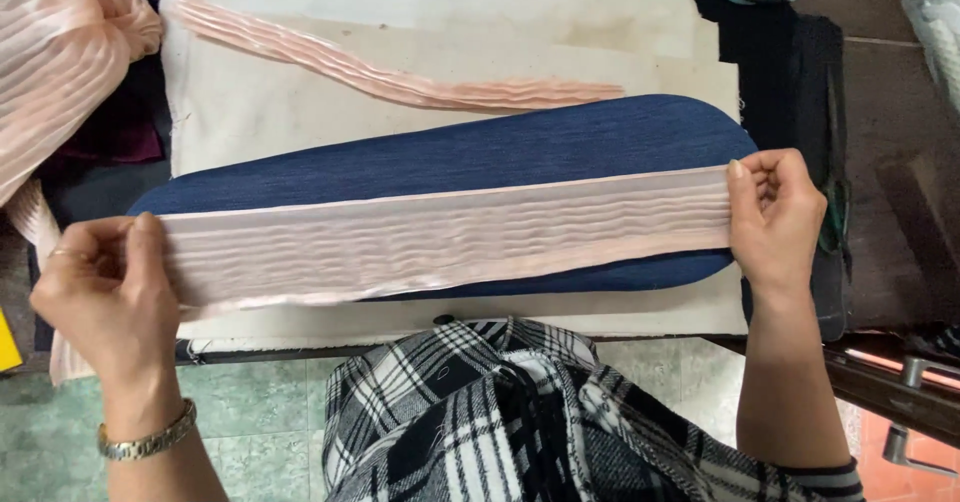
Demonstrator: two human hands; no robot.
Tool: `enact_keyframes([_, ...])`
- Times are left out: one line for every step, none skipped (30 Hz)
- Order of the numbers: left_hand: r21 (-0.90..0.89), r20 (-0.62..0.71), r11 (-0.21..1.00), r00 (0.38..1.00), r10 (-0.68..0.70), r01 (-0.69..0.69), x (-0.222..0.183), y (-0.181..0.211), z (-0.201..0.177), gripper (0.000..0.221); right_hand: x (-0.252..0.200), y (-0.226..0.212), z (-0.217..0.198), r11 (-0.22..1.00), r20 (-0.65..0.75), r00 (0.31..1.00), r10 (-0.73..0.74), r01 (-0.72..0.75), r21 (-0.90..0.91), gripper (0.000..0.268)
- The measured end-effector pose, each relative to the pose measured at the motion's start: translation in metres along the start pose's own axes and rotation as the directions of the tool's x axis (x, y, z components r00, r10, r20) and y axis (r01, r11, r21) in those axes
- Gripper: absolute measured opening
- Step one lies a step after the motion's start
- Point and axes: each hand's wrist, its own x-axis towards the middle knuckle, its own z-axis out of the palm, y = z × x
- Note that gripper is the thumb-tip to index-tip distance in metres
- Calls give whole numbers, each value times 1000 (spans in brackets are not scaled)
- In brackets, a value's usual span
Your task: Ironing and setting pleats on a strip of fabric using a steam iron and a wooden clapper on an ironing board.
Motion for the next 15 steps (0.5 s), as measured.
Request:
enact_keyframes([5,-2,1000,1000,-1,1,2,-1,0,12,1,3,0,1000,3,1000,-1,1,5,14])
enact_keyframes([19,14,1000,1000,-1,0,3,-2,-1,11,2,5,1,999,26,999,31,-32,26,13])
enact_keyframes([33,30,999,1000,-1,0,4,-3,-2,12,4,7,2,997,50,997,62,-64,47,13])
enact_keyframes([41,26,999,1000,-5,4,7,4,-2,12,4,12,2,997,57,997,58,-61,53,13])
enact_keyframes([-23,45,991,990,-132,133,9,9,-1,11,5,16,2,994,58,994,90,-94,60,12])
enact_keyframes([-85,72,961,964,-256,262,11,14,-2,10,5,20,4,990,60,991,121,-125,67,11])
enact_keyframes([-78,65,961,963,-261,266,12,15,-2,10,5,23,3,990,69,991,116,-121,73,11])
enact_keyframes([-97,76,955,959,-274,280,13,16,-2,10,6,25,2,990,70,991,116,-121,67,11])
enact_keyframes([-116,87,949,954,-285,294,14,17,-3,10,6,28,2,991,72,991,117,-121,61,11])
enact_keyframes([-109,76,949,954,-290,297,14,18,-2,10,5,33,3,991,80,991,109,-114,69,11])
enact_keyframes([-132,89,941,950,-300,310,15,18,-1,10,5,37,3,988,73,989,131,-136,76,11])
enact_keyframes([-154,101,934,945,-310,323,16,18,-2,10,5,41,5,984,68,986,152,-157,86,12])
enact_keyframes([-147,87,934,945,-315,325,17,18,-2,10,4,43,4,984,77,987,143,-150,96,12])
enact_keyframes([-159,93,929,942,-322,334,17,17,-2,10,4,45,4,984,79,985,152,-158,80,11])
enact_keyframes([-172,100,924,939,-329,342,17,16,-2,11,3,47,3,984,82,984,160,-166,64,11])
